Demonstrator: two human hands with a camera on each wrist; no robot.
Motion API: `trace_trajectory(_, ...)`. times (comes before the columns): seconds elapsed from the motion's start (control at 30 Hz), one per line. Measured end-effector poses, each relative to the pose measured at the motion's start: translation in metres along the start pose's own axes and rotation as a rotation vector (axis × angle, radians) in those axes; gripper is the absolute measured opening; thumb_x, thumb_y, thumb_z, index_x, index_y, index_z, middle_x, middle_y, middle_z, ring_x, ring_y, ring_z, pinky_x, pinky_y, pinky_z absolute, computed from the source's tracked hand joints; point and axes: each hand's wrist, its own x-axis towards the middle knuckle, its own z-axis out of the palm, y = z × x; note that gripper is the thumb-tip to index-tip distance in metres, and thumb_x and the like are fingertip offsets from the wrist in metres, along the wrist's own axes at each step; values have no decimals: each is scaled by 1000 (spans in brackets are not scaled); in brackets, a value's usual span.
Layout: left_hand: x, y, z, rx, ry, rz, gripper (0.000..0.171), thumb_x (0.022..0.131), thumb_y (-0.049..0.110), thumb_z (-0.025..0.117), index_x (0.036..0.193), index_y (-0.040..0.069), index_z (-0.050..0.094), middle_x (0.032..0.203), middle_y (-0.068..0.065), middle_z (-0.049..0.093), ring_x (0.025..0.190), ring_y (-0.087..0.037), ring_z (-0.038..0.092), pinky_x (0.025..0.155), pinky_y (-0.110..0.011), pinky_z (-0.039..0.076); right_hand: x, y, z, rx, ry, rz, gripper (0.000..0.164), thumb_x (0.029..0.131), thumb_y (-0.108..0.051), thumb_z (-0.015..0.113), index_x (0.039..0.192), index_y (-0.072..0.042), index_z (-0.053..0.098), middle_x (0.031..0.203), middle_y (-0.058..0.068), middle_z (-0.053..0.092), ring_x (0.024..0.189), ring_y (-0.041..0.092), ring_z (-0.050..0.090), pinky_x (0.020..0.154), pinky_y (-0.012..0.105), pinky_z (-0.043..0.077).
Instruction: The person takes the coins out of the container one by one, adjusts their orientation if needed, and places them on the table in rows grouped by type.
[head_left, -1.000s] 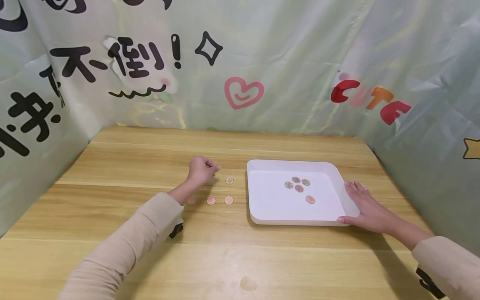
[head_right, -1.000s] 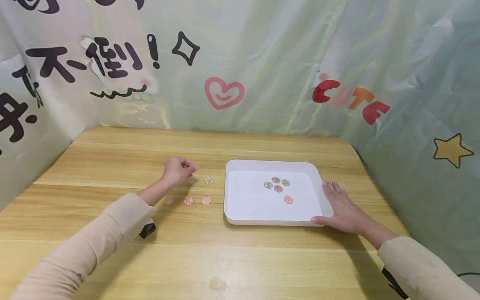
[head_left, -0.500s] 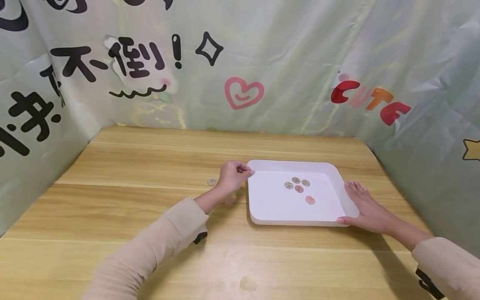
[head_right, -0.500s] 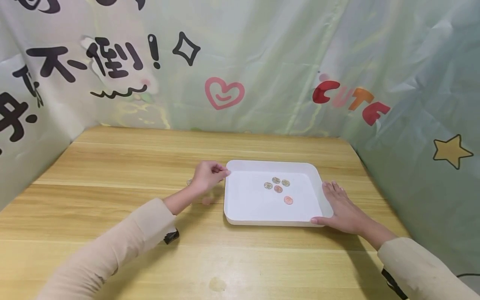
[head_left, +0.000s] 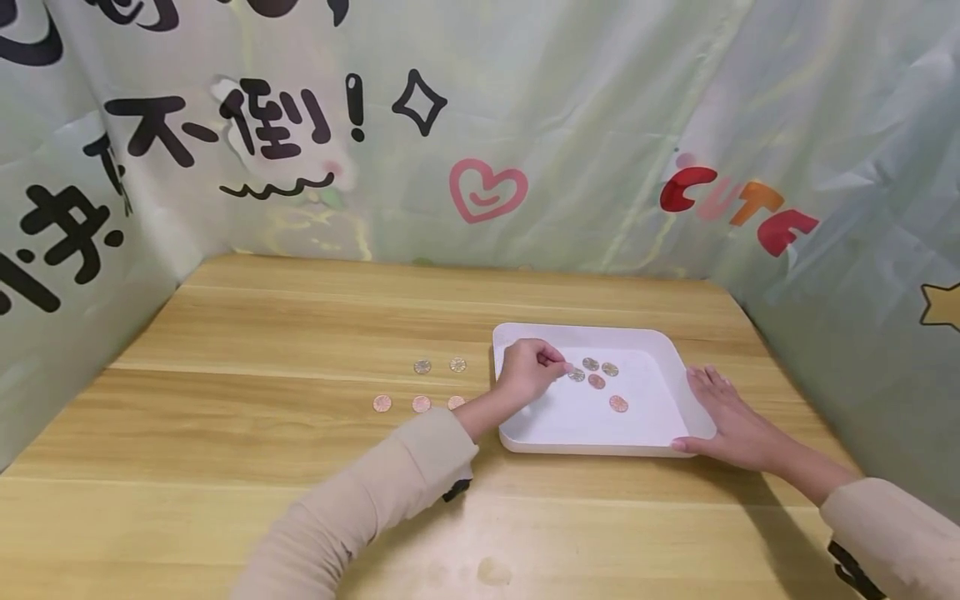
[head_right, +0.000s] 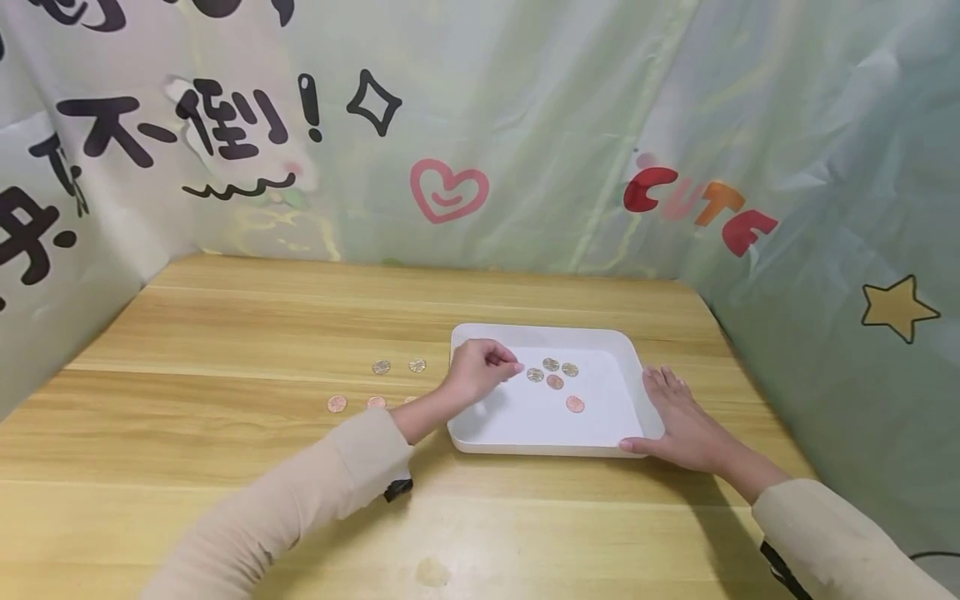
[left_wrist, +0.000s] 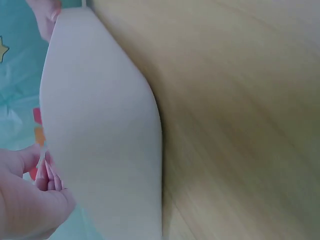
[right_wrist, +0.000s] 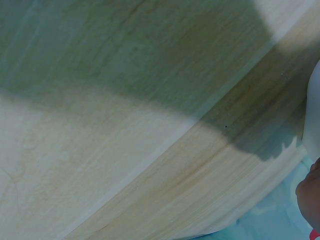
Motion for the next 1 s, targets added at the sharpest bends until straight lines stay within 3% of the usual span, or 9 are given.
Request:
trace_trajectory(0.37, 3, 9, 40, -29, -22, -6, 9, 81, 6, 69, 82, -3, 67, 75, -11, 68, 55, -2, 47, 47, -10, 37, -1, 0, -1, -2, 8, -7, 104, 77, -43, 70, 140, 17, 13, 144, 39, 16, 138, 48, 1, 113, 29, -18)
trace_trajectory(0.73, 8, 10, 76, 65, -2, -90, 11, 75, 8, 76, 75, 2, 67, 68, -3, 63, 57, -2, 46, 52, -10, 37, 0, 2, 1, -3, 2, -10, 104, 78, -44, 69, 140, 16, 12, 144, 39, 16, 138, 49, 1, 114, 32, -18)
trace_trajectory(0.8, 10, 11, 82, 79, 5, -132, 11, 73, 8, 77, 73, 3, 67, 78, -4, 66, 70, -6, 56, 61, -12, 43, 0, 2, 0, -3, 4, -11, 104, 77, -44, 69, 140, 17, 12, 144, 39, 16, 138, 49, 1, 114, 33, -17)
trace_trajectory(0.87, 11, 13, 88, 97, 14, -175, 12, 72, 8, 78, 73, 4, 68, 98, -6, 69, 94, -13, 62, 79, -15, 47, 0, 1, 0, 3, 2, -8, 104, 77, -43, 70, 140, 17, 13, 144, 39, 16, 138, 49, 1, 115, 35, -16)
trace_trajectory(0.93, 12, 15, 93, 133, 17, -214, 12, 71, 9, 80, 73, 5, 68, 116, -8, 66, 113, -18, 58, 91, -19, 45, 1, 2, 0, 6, -2, -5, 104, 77, -44, 70, 140, 16, 12, 144, 39, 16, 138, 49, 1, 115, 37, -16)
trace_trajectory(1.0, 13, 15, 96, 192, 14, -234, 13, 69, 10, 81, 73, 7, 69, 117, -7, 66, 115, -19, 57, 93, -20, 45, 1, 1, 0, 10, -6, -1, 105, 77, -44, 70, 141, 16, 12, 144, 38, 16, 138, 49, 0, 115, 40, -15)
